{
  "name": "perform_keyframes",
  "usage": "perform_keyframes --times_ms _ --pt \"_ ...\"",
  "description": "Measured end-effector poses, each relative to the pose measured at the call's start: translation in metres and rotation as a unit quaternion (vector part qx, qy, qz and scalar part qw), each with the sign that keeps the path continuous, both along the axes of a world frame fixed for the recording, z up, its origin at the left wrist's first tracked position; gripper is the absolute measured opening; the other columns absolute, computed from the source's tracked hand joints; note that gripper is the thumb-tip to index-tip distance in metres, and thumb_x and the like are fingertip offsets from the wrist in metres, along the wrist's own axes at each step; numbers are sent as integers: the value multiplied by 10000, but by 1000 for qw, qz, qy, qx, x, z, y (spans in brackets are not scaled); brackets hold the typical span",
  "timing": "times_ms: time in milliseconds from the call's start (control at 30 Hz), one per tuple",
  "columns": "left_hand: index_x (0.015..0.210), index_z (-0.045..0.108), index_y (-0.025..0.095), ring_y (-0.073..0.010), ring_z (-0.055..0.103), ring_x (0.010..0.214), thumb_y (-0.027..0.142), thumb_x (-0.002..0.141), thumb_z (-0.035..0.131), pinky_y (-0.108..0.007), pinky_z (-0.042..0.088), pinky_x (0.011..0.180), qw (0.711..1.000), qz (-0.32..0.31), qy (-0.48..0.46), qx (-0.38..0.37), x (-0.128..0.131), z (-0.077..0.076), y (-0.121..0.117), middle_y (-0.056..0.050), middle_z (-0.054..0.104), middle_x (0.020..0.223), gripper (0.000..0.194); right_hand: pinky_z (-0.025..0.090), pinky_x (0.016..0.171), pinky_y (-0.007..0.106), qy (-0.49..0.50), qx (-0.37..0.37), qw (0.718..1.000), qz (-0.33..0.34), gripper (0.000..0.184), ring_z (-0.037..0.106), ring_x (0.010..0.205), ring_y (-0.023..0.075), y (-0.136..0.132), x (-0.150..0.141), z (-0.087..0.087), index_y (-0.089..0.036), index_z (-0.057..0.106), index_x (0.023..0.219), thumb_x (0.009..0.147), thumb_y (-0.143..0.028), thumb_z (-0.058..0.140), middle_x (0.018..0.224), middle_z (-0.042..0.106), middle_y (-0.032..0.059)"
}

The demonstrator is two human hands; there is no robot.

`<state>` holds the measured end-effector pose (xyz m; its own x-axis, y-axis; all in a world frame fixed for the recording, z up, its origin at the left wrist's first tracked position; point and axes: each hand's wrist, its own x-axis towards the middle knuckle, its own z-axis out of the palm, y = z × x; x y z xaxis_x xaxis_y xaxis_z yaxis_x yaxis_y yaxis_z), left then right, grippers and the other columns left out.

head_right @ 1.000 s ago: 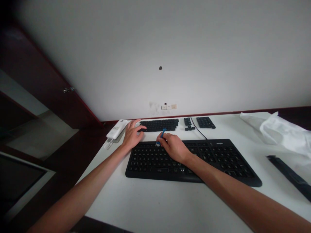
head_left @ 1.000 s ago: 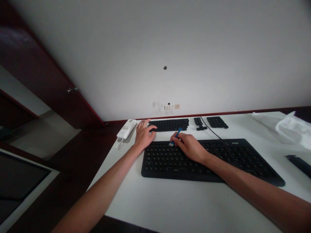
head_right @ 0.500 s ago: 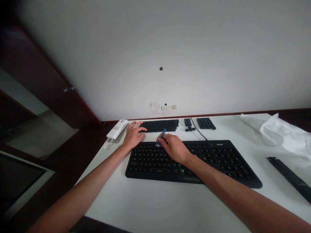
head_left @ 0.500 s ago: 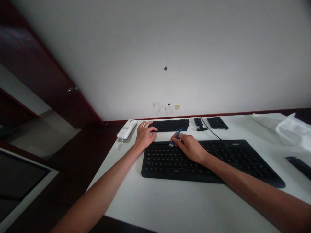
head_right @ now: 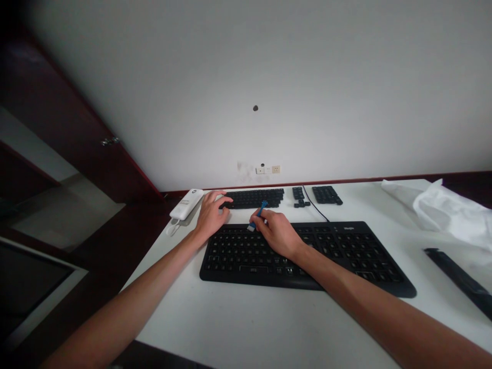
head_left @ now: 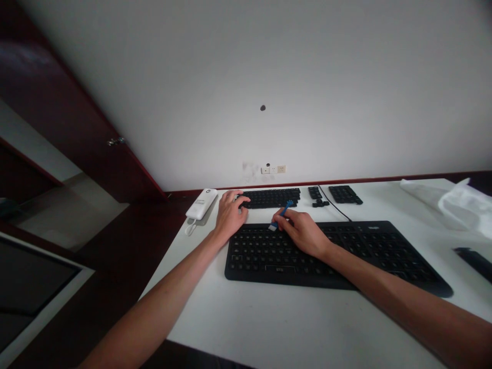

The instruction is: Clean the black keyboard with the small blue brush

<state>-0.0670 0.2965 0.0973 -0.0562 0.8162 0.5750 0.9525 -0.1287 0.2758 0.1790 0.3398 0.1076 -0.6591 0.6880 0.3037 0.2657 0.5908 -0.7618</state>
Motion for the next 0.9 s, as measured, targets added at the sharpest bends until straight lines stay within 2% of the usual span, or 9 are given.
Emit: perform_keyframes --times_ms 100,167,300,400,500,900 --pt "1021 738 236 -248 554 1121 119 876 564 -399 466 1027 999 -38 -10 -4 15 5 -8 -71 644 1087 255 435 652 285 19 -8 1000 -15 295 618 645 172 0 0 0 -205 692 893 1040 -360 488 758 712 4" --pt "931 745 232 -239 570 1044 161 904 561 -385 475 974 998 -64 4 -24 23 6 -12 -68 654 994 199 433 650 283 24 -11 999 -26 307 617 636 167 1 0 0 -201 692 866 1040 -355 491 749 715 2" --pt "835 740 212 -172 605 782 170 914 550 -300 472 763 985 -107 -29 -133 25 2 -12 -26 680 796 210 433 663 280 8 -11 1000 0 284 616 629 161 1 0 -2 -199 701 872 1034 -340 516 733 715 -9" --pt "858 750 205 -144 626 734 143 892 550 -267 452 725 974 -131 -56 -178 22 1 -10 -7 727 815 212 440 685 280 22 -5 1000 -14 277 637 665 169 1 0 -2 -196 696 883 1038 -329 509 740 715 -5" --pt "875 761 203 -149 642 754 143 889 550 -262 448 727 972 -135 -61 -183 21 1 -9 -14 746 839 220 445 695 281 17 0 1000 -1 283 640 665 170 1 0 -2 -197 685 833 1032 -313 519 734 713 -4" --pt "894 763 210 -151 648 744 159 903 534 -261 445 714 968 -139 -70 -197 21 1 -9 -9 756 851 234 432 672 275 9 8 999 -32 250 641 655 168 1 0 -3 -193 684 862 1028 -277 517 724 698 -4"
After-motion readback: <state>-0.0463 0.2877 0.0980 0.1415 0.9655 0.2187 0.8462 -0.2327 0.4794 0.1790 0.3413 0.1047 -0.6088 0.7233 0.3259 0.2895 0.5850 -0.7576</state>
